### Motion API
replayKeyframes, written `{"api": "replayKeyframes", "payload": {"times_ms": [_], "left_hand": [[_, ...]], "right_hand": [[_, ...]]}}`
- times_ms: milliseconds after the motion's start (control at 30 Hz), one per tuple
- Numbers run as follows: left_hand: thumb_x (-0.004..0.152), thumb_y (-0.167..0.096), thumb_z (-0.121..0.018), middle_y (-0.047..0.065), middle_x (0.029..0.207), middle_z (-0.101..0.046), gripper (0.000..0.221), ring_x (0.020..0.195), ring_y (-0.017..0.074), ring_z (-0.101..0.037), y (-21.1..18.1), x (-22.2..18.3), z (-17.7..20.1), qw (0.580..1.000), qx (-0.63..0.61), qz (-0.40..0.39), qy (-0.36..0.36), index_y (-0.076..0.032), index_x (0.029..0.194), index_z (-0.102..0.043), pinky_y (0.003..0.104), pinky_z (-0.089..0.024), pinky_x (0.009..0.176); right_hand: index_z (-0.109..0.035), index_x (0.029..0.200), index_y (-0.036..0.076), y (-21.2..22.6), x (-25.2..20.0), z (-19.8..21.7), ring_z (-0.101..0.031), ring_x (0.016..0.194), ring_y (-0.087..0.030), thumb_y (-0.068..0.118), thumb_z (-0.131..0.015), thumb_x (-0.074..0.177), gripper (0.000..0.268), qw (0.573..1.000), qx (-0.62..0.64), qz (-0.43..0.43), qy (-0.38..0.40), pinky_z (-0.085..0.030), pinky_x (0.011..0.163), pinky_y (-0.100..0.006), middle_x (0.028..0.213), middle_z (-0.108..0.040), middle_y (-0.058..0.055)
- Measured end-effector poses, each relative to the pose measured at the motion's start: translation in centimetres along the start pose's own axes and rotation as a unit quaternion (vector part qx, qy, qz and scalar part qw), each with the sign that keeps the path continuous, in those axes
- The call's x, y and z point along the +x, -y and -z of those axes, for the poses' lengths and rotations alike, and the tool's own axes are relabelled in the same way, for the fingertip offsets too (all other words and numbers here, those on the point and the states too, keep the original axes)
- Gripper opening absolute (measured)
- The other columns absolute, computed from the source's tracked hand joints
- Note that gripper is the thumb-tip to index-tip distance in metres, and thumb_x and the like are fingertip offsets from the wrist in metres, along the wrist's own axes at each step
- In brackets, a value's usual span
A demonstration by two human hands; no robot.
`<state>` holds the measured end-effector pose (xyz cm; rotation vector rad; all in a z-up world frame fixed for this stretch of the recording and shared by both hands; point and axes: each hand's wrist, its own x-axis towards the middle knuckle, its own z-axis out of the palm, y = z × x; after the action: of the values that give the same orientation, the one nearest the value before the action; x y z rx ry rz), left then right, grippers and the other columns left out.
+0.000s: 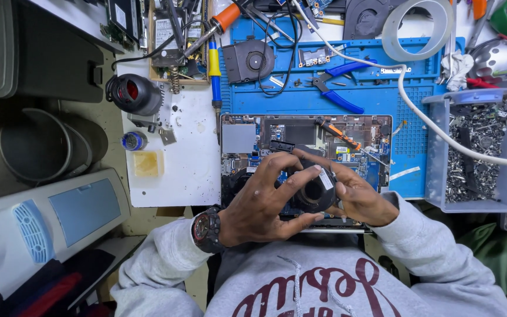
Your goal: Removing a cooling fan from a laptop motherboard using a screwdriver
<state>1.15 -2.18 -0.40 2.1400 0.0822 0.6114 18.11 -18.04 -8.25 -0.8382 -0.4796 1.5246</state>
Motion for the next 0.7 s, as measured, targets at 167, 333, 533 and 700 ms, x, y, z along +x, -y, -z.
{"api": "replayKeyframes", "payload": {"times_ms": [167,333,533,700], "left_hand": [[0.092,-0.034,-0.075,0.019,0.123,-0.048,0.068,0.118,0.0462,-0.055,-0.1,0.1,0.2,1.0,-0.006,0.003,0.007,-0.006,0.149,-0.051,0.056,-0.054,0.096],[0.089,-0.029,-0.075,0.021,0.128,-0.048,0.07,0.124,0.0486,-0.053,0.1,-0.1,0.1,1.0,-0.019,0.001,0.017,-0.006,0.15,-0.05,0.056,-0.054,0.098],[0.084,-0.007,-0.072,0.025,0.149,-0.042,0.073,0.14,0.0542,-0.046,-0.6,0.1,0.9,0.995,-0.085,0.046,0.019,-0.008,0.152,-0.046,0.058,-0.051,0.109],[0.091,-0.033,-0.085,0.024,0.161,-0.041,0.093,0.149,0.0412,-0.049,-0.8,-0.5,0.7,0.995,-0.019,0.084,0.051,-0.004,0.159,-0.029,0.05,-0.043,0.125]], "right_hand": [[-0.045,0.151,-0.001,1.7,0.7,-1.9,-0.061,0.045,-0.01,0.051,-0.072,0.08,0.092,1.0,-0.021,0.003,-0.019,-0.044,0.026,-0.016,0.102,-0.076,-0.026],[-0.043,0.15,-0.005,3.0,1.6,-3.0,-0.056,0.037,-0.006,0.045,-0.079,0.074,0.098,1.0,-0.01,0.016,-0.018,-0.045,0.028,-0.013,0.104,-0.074,-0.029],[-0.045,0.146,-0.009,1.9,0.6,-0.2,-0.064,0.05,-0.023,0.023,-0.084,0.063,0.097,0.994,-0.083,0.064,-0.029,-0.058,0.035,-0.022,0.103,-0.072,-0.03],[-0.046,0.146,0.003,1.4,-0.7,0.0,-0.065,0.119,-0.023,0.014,-0.095,0.064,0.097,0.984,-0.143,0.069,-0.085,-0.058,0.099,-0.034,0.134,-0.062,-0.012]]}}
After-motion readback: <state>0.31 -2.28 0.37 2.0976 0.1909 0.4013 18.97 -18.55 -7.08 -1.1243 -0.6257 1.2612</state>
